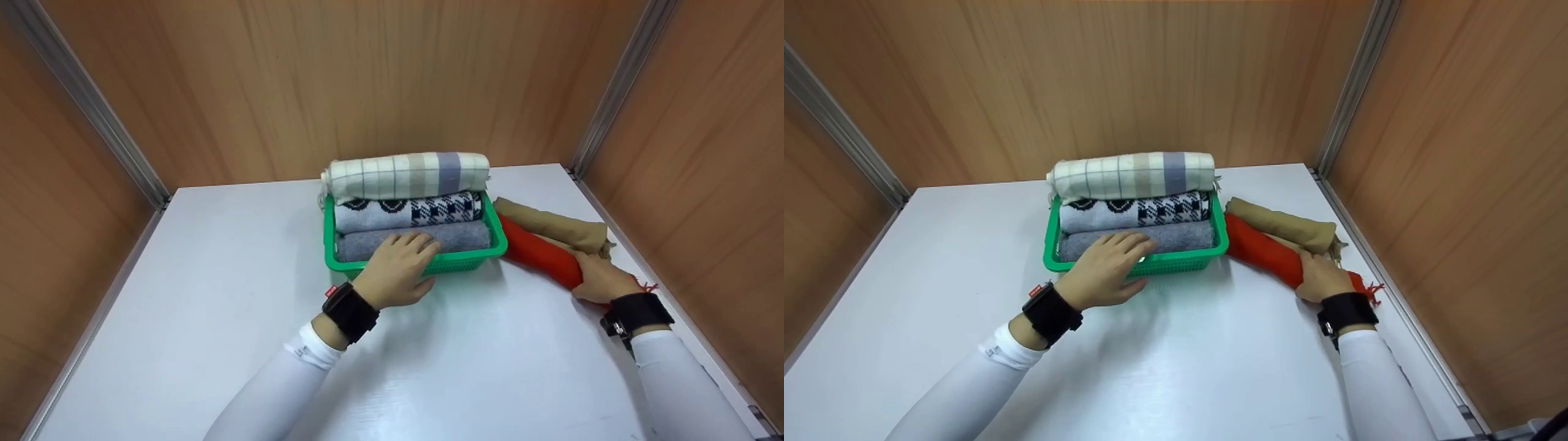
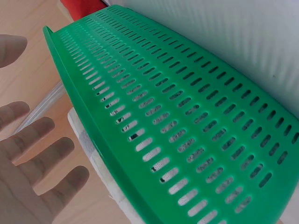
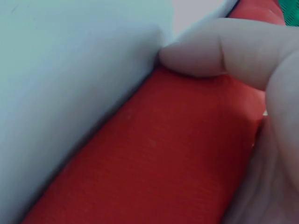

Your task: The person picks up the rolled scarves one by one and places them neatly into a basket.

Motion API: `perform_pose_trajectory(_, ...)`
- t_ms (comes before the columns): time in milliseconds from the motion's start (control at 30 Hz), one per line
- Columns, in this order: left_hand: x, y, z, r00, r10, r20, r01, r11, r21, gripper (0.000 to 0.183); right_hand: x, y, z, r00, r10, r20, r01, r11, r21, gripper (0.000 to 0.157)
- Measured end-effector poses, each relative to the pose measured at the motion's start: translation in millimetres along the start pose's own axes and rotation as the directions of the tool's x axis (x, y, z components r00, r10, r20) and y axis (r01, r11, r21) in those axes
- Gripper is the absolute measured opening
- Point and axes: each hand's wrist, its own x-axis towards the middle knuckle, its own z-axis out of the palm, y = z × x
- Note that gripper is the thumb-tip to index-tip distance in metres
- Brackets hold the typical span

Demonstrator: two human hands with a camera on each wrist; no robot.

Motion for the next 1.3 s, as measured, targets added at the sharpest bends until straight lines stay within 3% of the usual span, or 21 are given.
perform_pose_trajectory(400,14.2,17.3,3.2,0.998,0.066,0.017,-0.067,0.998,0.018,0.056,0.8,2.2,-0.2,0.999,-0.037,-0.021,0.036,0.999,-0.019,0.086)
perform_pose_trajectory(967,36.7,45.7,22.3,0.988,0.151,0.033,-0.152,0.988,0.027,0.057,-7.3,9.0,-3.6,0.999,-0.042,0.013,0.042,0.999,-0.024,0.075)
perform_pose_trajectory(1133,42.0,55.5,29.1,0.982,0.174,0.070,-0.175,0.985,0.000,0.055,-8.1,10.5,-4.2,0.997,-0.081,0.017,0.082,0.996,-0.047,0.072)
perform_pose_trajectory(1300,44.7,64.3,34.5,0.977,0.197,0.078,-0.200,0.979,0.030,0.047,-10.0,11.0,-4.0,0.994,-0.109,0.018,0.110,0.992,-0.063,0.070)
